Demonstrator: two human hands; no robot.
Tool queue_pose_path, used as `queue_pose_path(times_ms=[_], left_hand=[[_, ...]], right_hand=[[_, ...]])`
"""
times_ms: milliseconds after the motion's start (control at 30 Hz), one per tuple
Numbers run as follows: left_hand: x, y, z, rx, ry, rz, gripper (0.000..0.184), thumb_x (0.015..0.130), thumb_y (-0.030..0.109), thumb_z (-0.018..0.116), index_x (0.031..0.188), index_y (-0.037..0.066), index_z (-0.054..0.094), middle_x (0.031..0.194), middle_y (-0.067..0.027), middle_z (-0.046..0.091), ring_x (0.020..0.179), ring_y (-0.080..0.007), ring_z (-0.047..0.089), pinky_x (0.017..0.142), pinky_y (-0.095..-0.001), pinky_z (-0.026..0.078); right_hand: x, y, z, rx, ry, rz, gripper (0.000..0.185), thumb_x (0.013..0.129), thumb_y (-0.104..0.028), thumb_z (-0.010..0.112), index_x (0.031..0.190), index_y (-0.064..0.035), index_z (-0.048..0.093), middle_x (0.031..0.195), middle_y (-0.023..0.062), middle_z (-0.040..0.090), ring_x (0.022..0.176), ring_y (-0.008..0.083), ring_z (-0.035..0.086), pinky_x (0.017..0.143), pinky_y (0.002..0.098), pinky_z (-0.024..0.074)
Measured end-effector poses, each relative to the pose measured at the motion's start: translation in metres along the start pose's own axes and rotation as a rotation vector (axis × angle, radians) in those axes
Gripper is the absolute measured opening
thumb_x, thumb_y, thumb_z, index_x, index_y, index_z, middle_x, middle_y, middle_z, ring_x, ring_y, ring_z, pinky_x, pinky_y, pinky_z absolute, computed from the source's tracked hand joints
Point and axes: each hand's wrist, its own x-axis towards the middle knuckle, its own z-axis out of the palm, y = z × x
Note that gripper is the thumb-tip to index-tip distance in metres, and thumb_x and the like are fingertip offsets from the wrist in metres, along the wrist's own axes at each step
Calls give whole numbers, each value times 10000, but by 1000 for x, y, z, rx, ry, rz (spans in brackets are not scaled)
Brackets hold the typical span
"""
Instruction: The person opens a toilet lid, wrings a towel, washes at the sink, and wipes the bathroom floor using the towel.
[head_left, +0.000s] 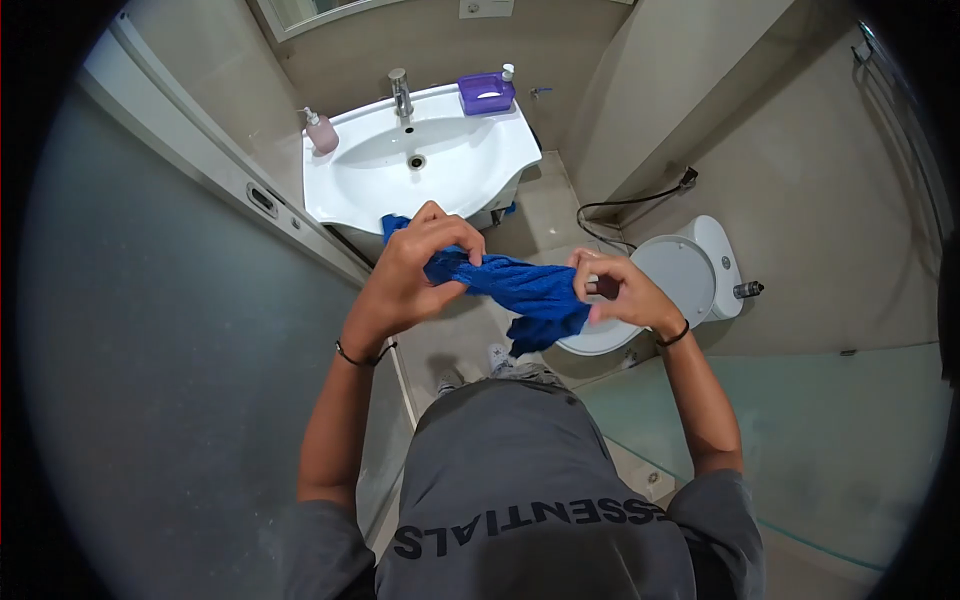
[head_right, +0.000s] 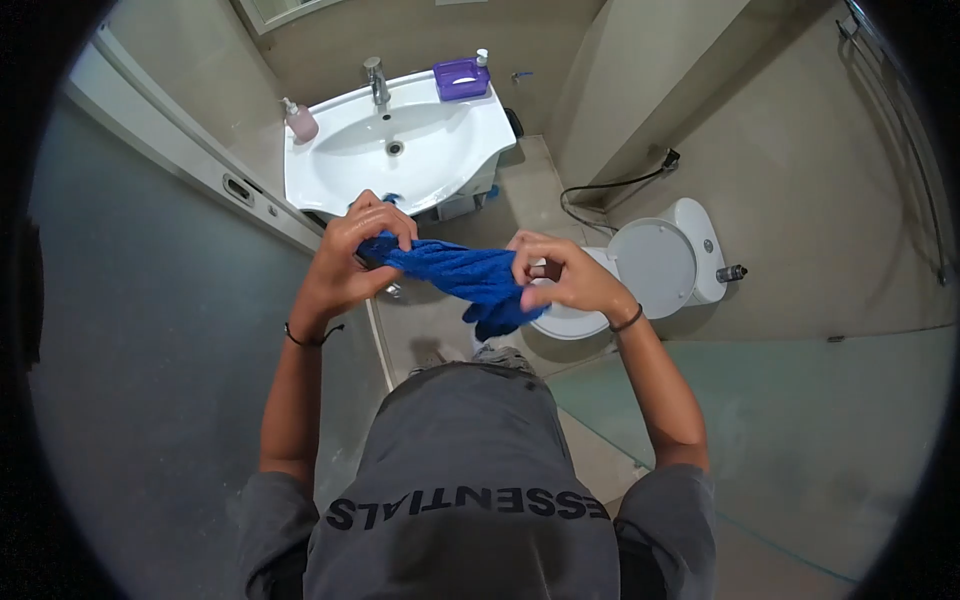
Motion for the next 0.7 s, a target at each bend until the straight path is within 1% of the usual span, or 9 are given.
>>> queue_pose_path(times_ms=[67, 133, 167, 233, 367, 433, 533, 567, 700], left_hand=[[1, 6, -5, 36, -19, -7, 291, 637, -23, 719, 895, 50, 606, 933, -42, 630, 867, -231, 494, 803, -330, 453], [6, 19, -12, -72, -169, -55, 302, 696, 42, 768, 945, 66, 599, 924, -40, 604, 859, -219, 488, 789, -323, 450], [8, 25, -17, -82, -291, -175, 341, 740, 127, 807, 992, 85, 580, 897, -44, 565, 872, -213, 502, 770, -330, 448], [10, 20, -15, -65, -252, -227, 375, 732, 218, 839, 976, 87, 586, 881, -39, 530, 868, -198, 500, 751, -307, 436], [2, -6, -2, 307, -473, -116, 366, 764, 308, 798, 905, 34, 601, 884, -110, 583, 904, -306, 523, 792, -396, 440], [-28, -61, 35, 263, -356, 110, 371, 771, 397, 770, 886, 70, 638, 860, -90, 599, 948, -306, 530, 830, -420, 418], [-58, -86, 66, -217, -409, -296, 278, 843, 303, 763, 912, 45, 687, 679, -101, 549, 699, -214, 545, 699, -359, 458], [-61, -88, 72, -369, -243, -237, 325, 850, 262, 776, 789, 11, 578, 607, -75, 439, 574, -139, 429, 578, -309, 404], [-68, -76, 9, -267, 21, -468, 358, 819, 200, 808, 712, 70, 492, 644, 58, 401, 618, -40, 337, 536, -229, 303]], right_hand=[[6, -3, 17, 285, 231, 38, 446, 791, -223, 843, 1160, -77, 638, 1034, 9, 508, 929, 101, 504, 789, 240, 455], [14, -19, 26, -208, 299, 46, 417, 818, -181, 798, 1201, -113, 645, 929, 7, 527, 925, 102, 523, 771, 274, 465], [18, -29, 27, -478, 293, 40, 379, 739, -60, 768, 1102, -115, 673, 782, 31, 504, 877, 139, 536, 731, 301, 450], [19, -34, 19, -991, 263, -233, 330, 644, 38, 699, 953, -72, 661, 714, 61, 469, 778, 189, 512, 676, 311, 422], [25, -71, 26, -627, 255, -319, 215, 669, 42, 639, 851, -16, 540, 759, 90, 497, 685, 235, 517, 637, 310, 434], [28, -84, 22, -587, 309, -402, 224, 671, 51, 642, 857, -8, 532, 784, 98, 528, 702, 231, 538, 647, 291, 447], [31, -115, 3, -713, 377, -423, 229, 676, 51, 639, 857, -6, 510, 794, 104, 535, 721, 247, 555, 676, 297, 464], [30, -125, -1, -865, 400, -412, 244, 662, 65, 613, 869, -8, 506, 801, 107, 534, 731, 268, 559, 698, 311, 471], [36, -113, -48, -978, 282, -233, 255, 624, 52, 584, 841, -15, 469, 779, 128, 489, 683, 293, 497, 637, 326, 437]])
